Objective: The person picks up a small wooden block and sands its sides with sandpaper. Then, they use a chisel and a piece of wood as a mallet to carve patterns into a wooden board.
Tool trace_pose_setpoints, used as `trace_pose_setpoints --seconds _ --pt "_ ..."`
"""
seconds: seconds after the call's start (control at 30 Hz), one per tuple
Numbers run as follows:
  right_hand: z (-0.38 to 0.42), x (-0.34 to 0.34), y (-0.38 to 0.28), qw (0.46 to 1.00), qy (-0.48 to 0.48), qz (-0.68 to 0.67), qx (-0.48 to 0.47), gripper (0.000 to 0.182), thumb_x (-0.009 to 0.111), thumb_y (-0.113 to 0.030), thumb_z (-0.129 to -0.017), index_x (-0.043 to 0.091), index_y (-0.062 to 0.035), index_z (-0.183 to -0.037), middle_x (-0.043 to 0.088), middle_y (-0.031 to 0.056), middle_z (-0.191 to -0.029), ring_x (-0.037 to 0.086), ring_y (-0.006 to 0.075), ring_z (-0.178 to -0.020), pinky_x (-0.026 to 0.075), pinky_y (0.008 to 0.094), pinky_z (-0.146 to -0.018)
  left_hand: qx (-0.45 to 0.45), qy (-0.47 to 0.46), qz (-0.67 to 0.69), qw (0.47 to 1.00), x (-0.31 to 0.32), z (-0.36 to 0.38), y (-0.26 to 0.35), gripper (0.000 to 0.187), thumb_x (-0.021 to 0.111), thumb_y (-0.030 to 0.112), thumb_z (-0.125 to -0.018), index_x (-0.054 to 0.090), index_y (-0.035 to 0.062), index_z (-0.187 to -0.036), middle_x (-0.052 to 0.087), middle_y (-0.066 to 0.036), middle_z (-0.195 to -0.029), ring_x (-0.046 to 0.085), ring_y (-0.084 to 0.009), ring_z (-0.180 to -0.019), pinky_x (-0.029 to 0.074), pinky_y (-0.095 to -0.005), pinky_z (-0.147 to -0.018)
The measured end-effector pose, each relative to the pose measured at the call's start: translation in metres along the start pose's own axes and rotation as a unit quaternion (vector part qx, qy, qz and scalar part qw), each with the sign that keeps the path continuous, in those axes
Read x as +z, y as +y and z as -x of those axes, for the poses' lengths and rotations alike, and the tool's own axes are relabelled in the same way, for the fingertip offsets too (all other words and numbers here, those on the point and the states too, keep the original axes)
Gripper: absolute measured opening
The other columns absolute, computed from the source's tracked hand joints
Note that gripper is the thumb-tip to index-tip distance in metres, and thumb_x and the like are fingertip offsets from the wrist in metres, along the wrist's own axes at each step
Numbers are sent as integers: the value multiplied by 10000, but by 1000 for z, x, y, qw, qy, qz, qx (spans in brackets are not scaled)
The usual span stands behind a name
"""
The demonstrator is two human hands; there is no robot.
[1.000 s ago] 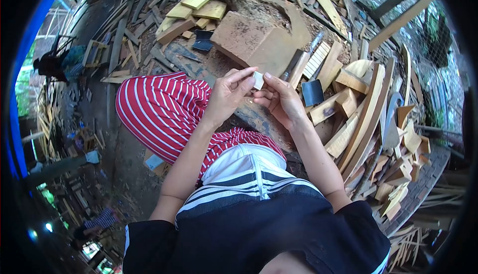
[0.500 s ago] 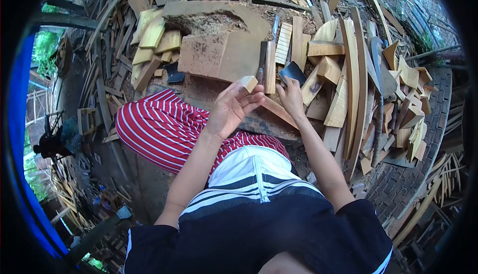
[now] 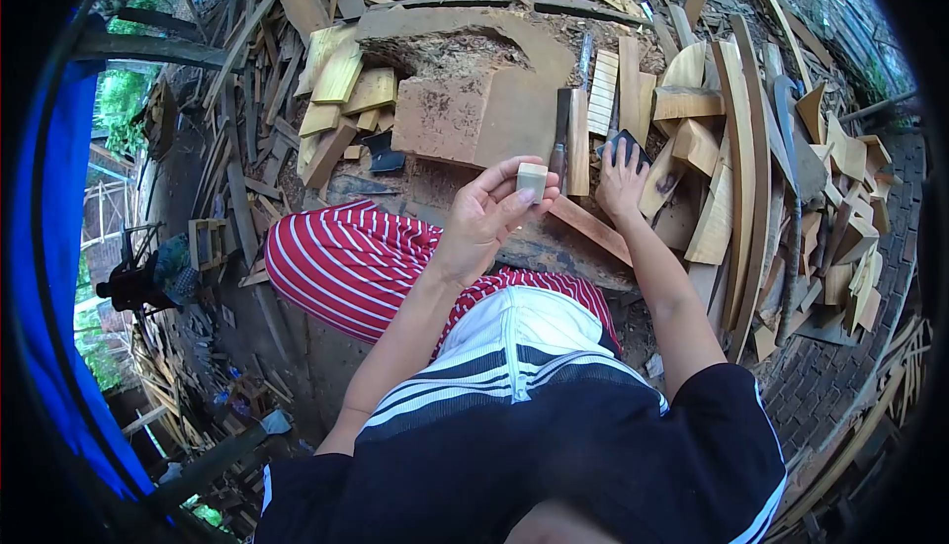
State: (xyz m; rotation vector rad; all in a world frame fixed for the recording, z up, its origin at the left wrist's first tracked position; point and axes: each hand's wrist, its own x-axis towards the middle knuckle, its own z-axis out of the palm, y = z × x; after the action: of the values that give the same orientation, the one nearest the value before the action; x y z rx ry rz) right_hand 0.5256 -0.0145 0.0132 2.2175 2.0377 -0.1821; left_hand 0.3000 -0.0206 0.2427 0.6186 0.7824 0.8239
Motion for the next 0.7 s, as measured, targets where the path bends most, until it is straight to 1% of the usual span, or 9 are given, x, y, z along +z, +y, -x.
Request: trace_pose_setpoints --seconds 0.03,0.17,0.27,0.47,0.53,0.57,0.6,0.67,0.7 --pt "-2 0 -1 1000 28 -4 9 586 575 -125 -762 456 -124 -1335 409 129 -1408 367 356 -1301 329 534 -1002 -3 0 0 1000 0 0 -1 446 585 62 -903 424 -42 -1306 559 -190 -1208 600 -215 -1071 510 -299 -939" --pt "-20 10 25 989 16 -141 -43 492 580 -147 -759 540 -104 -1248 477 93 -1351 419 317 -1257 376 485 -954 5 5 -16 1000 3 -3 -8 397 606 89 -897 477 -43 -1249 580 -187 -1182 600 -218 -1075 507 -302 -941" --pt "-23 16 41 997 61 -10 -39 475 561 -171 -786 537 -111 -1257 477 106 -1351 419 308 -1260 384 455 -957 17 -1 -34 999 5 -5 -12 370 608 89 -896 491 -40 -1223 581 -187 -1182 599 -223 -1077 503 -302 -944" --pt "-30 44 44 993 109 15 -42 428 508 -134 -829 532 -80 -1252 490 141 -1339 463 336 -1222 417 436 -949 49 5 -99 994 14 -4 -8 331 588 74 -908 477 -26 -1203 572 -187 -1190 597 -221 -1077 501 -304 -942" --pt "-34 28 44 971 138 -192 -21 406 485 -85 -835 531 -51 -1237 563 196 -1220 555 373 -1094 463 418 -897 55 8 -102 993 13 -3 -10 322 580 70 -912 471 -22 -1201 570 -188 -1191 596 -217 -1077 501 -303 -940" --pt "-38 9 46 958 13 -283 46 354 459 -77 -878 522 -9 -1220 601 250 -1089 602 407 -954 492 386 -842 61 13 -113 992 10 -3 -12 324 581 77 -914 476 -22 -1204 575 -187 -1183 599 -214 -1070 504 -299 -932" --pt "-36 -12 45 959 15 -281 48 354 459 -77 -878 522 -9 -1220 601 250 -1089 602 407 -954 492 386 -842 68 17 -123 990 7 -4 -14 325 582 84 -916 481 -22 -1206 579 -185 -1175 601 -210 -1063 508 -294 -924" --pt "-25 -46 41 891 53 -449 42 326 451 -136 -929 515 -7 -1222 612 259 -980 635 360 -858 512 375 -789 78 35 -149 985 4 -7 -16 330 588 81 -913 489 -31 -1208 590 -181 -1160 608 -203 -1049 508 -286 -916" --pt "-13 -73 33 838 -17 -544 42 334 459 -182 -957 509 -38 -1254 625 226 -968 637 309 -848 507 375 -777 86 57 -177 979 2 -8 -18 336 593 78 -910 497 -40 -1209 600 -176 -1144 614 -195 -1034 508 -277 -908"
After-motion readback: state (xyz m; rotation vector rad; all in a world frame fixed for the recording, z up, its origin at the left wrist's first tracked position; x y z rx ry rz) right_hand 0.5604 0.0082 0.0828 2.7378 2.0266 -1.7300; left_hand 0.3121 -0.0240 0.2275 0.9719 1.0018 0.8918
